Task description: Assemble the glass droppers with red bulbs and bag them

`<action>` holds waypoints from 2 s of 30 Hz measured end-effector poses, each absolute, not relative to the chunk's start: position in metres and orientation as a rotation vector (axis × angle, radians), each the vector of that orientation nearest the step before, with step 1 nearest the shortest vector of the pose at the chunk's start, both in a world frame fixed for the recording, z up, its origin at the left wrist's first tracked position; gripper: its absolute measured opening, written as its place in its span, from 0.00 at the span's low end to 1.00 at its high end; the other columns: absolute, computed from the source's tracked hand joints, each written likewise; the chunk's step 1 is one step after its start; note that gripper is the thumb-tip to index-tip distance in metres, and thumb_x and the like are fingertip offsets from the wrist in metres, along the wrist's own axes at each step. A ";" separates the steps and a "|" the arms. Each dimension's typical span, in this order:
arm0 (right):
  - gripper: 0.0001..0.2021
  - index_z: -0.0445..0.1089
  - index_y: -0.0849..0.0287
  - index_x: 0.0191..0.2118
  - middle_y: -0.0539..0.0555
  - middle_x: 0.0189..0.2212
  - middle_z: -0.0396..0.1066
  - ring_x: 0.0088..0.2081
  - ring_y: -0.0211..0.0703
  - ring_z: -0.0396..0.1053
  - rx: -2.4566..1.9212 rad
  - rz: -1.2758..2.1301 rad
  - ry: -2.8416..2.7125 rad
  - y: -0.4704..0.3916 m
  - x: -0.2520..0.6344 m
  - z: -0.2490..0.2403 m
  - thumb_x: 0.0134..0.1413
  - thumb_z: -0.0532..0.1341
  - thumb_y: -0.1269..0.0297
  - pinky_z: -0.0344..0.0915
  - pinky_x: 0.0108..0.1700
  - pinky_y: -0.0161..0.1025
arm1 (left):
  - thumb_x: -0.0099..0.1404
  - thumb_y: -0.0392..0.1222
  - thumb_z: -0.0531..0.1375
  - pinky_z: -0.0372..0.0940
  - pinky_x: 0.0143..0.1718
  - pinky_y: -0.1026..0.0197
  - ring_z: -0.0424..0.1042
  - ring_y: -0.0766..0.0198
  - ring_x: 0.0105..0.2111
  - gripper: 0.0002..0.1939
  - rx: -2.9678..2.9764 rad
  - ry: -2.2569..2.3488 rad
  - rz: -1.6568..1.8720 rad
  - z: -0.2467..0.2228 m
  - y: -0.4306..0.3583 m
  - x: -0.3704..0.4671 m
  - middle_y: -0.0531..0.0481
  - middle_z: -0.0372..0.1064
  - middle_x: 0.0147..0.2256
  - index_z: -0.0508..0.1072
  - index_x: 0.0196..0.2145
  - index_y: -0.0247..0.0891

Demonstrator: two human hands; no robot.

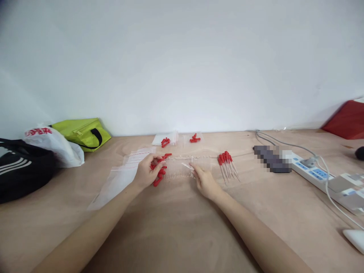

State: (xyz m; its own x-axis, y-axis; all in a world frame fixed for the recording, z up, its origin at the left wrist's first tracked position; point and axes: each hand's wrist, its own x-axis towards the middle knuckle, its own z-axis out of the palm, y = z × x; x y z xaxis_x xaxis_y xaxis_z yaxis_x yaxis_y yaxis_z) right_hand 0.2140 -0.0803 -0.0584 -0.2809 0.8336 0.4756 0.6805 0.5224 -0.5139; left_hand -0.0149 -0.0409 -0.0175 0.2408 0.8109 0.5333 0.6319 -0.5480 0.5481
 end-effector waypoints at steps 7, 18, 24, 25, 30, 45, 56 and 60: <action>0.11 0.63 0.59 0.40 0.56 0.33 0.69 0.34 0.41 0.66 -1.088 0.315 -2.129 -0.093 0.197 -0.058 0.56 0.46 0.70 0.62 0.36 0.37 | 0.62 0.42 0.51 0.66 0.36 0.60 0.70 0.65 0.34 0.08 1.760 1.111 1.369 -0.049 -0.081 -0.012 0.48 0.66 0.34 0.60 0.39 0.38; 0.11 0.66 0.57 0.40 0.53 0.31 0.71 0.32 0.38 0.67 -1.165 0.185 -2.181 -0.102 0.191 -0.060 0.58 0.48 0.67 0.52 0.34 0.37 | 0.55 0.40 0.58 0.65 0.29 0.66 0.67 0.69 0.27 0.08 1.655 1.099 1.250 -0.058 -0.088 -0.005 0.54 0.62 0.28 0.61 0.31 0.37; 0.11 0.66 0.58 0.39 0.53 0.32 0.72 0.31 0.37 0.67 -1.136 0.179 -2.168 -0.102 0.189 -0.059 0.57 0.47 0.67 0.50 0.34 0.36 | 0.59 0.41 0.55 0.66 0.34 0.61 0.69 0.63 0.33 0.07 1.916 1.110 1.128 -0.056 -0.089 -0.007 0.48 0.68 0.32 0.70 0.34 0.36; 0.11 0.66 0.58 0.39 0.53 0.32 0.72 0.31 0.37 0.67 -1.135 0.180 -2.168 -0.102 0.189 -0.058 0.57 0.47 0.67 0.50 0.34 0.37 | 0.60 0.41 0.55 0.65 0.33 0.61 0.68 0.64 0.32 0.07 1.948 1.113 1.124 -0.054 -0.089 -0.007 0.48 0.68 0.32 0.70 0.34 0.36; 0.12 0.66 0.55 0.43 0.53 0.33 0.73 0.32 0.37 0.68 -1.112 0.245 -2.185 -0.103 0.189 -0.055 0.58 0.48 0.67 0.48 0.34 0.37 | 0.61 0.39 0.54 0.65 0.31 0.63 0.68 0.65 0.30 0.08 2.012 1.124 1.103 -0.046 -0.093 -0.006 0.49 0.68 0.30 0.71 0.32 0.36; 0.09 0.68 0.57 0.36 0.50 0.30 0.73 0.32 0.36 0.67 -1.009 0.172 -2.366 -0.098 0.196 -0.052 0.55 0.50 0.70 0.43 0.34 0.39 | 0.58 0.36 0.56 0.63 0.29 0.65 0.68 0.66 0.27 0.06 2.212 1.058 1.001 -0.040 -0.097 -0.008 0.49 0.68 0.27 0.73 0.30 0.36; 0.10 0.68 0.60 0.32 0.50 0.24 0.71 0.25 0.34 0.63 -0.962 0.024 -2.302 -0.104 0.188 -0.057 0.54 0.50 0.71 0.41 0.33 0.38 | 0.59 0.35 0.55 0.61 0.27 0.68 0.66 0.68 0.27 0.05 2.325 1.012 0.972 -0.040 -0.102 -0.007 0.50 0.67 0.28 0.71 0.31 0.34; 0.10 0.68 0.60 0.31 0.50 0.23 0.70 0.25 0.34 0.62 -0.952 0.030 -2.294 -0.104 0.186 -0.057 0.55 0.49 0.70 0.41 0.32 0.38 | 0.59 0.35 0.54 0.61 0.27 0.68 0.66 0.68 0.27 0.06 2.312 0.998 0.975 -0.041 -0.101 -0.006 0.49 0.66 0.28 0.71 0.31 0.34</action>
State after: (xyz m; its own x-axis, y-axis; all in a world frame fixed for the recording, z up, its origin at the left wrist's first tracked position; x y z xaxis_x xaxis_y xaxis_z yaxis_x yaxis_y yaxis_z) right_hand 0.1861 -0.1037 -0.0565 -0.5282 0.6413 0.5566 0.6265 0.7368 -0.2543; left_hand -0.0064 -0.1014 -0.0413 0.4913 0.7569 0.4309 0.4484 -0.6439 0.6199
